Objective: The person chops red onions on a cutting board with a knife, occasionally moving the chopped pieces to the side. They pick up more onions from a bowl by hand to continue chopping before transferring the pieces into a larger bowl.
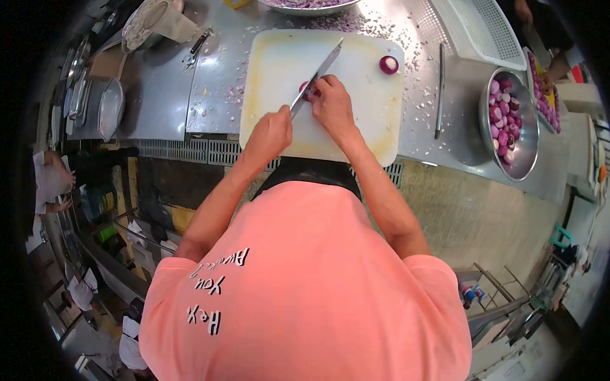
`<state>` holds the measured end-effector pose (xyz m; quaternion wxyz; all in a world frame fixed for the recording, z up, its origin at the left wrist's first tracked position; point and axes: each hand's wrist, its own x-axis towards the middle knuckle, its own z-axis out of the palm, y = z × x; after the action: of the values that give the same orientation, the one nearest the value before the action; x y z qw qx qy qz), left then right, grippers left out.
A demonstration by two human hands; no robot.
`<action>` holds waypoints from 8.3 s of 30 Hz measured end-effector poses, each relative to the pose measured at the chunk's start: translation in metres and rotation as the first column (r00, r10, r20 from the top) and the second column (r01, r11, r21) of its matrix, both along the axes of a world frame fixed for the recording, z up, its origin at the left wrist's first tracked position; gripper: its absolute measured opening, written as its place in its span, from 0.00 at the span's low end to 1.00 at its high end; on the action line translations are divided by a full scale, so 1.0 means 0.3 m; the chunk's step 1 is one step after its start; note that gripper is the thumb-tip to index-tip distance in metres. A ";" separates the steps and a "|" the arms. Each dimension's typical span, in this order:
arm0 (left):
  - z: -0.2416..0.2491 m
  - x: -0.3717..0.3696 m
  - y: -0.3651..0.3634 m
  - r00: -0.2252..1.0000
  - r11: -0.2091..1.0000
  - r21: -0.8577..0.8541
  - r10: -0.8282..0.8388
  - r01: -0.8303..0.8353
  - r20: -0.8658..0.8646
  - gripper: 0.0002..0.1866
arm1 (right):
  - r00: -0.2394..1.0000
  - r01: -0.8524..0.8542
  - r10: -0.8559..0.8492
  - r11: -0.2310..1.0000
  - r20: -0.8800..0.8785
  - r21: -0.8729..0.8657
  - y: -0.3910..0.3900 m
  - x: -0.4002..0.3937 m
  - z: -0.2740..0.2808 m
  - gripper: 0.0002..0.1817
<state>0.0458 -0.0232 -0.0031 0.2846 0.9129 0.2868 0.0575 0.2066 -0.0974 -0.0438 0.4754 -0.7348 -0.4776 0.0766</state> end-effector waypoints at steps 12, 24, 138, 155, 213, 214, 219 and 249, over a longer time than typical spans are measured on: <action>0.129 -0.195 -0.020 0.977 0.916 -0.360 0.116 -0.175 -0.181 0.22 | 0.986 -0.165 0.167 0.964 -0.007 -0.207 -0.079 -0.137 0.015 0.12; 0.020 -0.006 -0.029 0.994 0.997 -0.057 0.064 -0.059 0.087 0.14 | 0.981 -0.151 0.172 0.969 0.094 -0.196 -0.074 -0.146 -0.010 0.08; 0.047 -0.271 0.007 0.920 0.870 -0.299 0.374 -0.392 -0.118 0.21 | 0.953 -0.286 0.299 0.942 0.050 -0.177 -0.114 -0.106 0.040 0.12; 0.114 -0.129 -0.061 0.968 0.921 -0.300 0.250 -0.248 -0.034 0.18 | 0.985 -0.167 0.171 0.968 0.007 -0.190 -0.079 -0.154 -0.001 0.09; 0.020 -0.147 0.015 0.939 0.912 -0.223 0.336 -0.345 -0.077 0.16 | 0.951 0.031 0.094 0.920 0.296 -0.391 0.044 0.189 -0.033 0.13; 0.026 -0.143 0.009 0.936 0.908 -0.226 0.338 -0.352 -0.097 0.17 | 0.936 0.067 0.071 0.925 0.344 -0.373 0.071 0.277 -0.036 0.12; 0.034 -0.142 0.003 0.922 0.883 -0.263 0.371 -0.388 -0.116 0.18 | 0.901 0.080 0.109 0.910 0.420 -0.407 0.099 0.632 -0.077 0.09; 0.302 -0.219 -0.117 0.966 0.923 -0.325 0.137 -0.204 -0.218 0.10 | 0.999 -0.047 0.051 0.981 0.016 -0.186 -0.031 -0.057 0.020 0.06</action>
<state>-0.0200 -0.0582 0.0874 0.4053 0.8214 0.3972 -0.0570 0.1894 -0.1067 -0.0376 0.3981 -0.7646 -0.4912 0.1249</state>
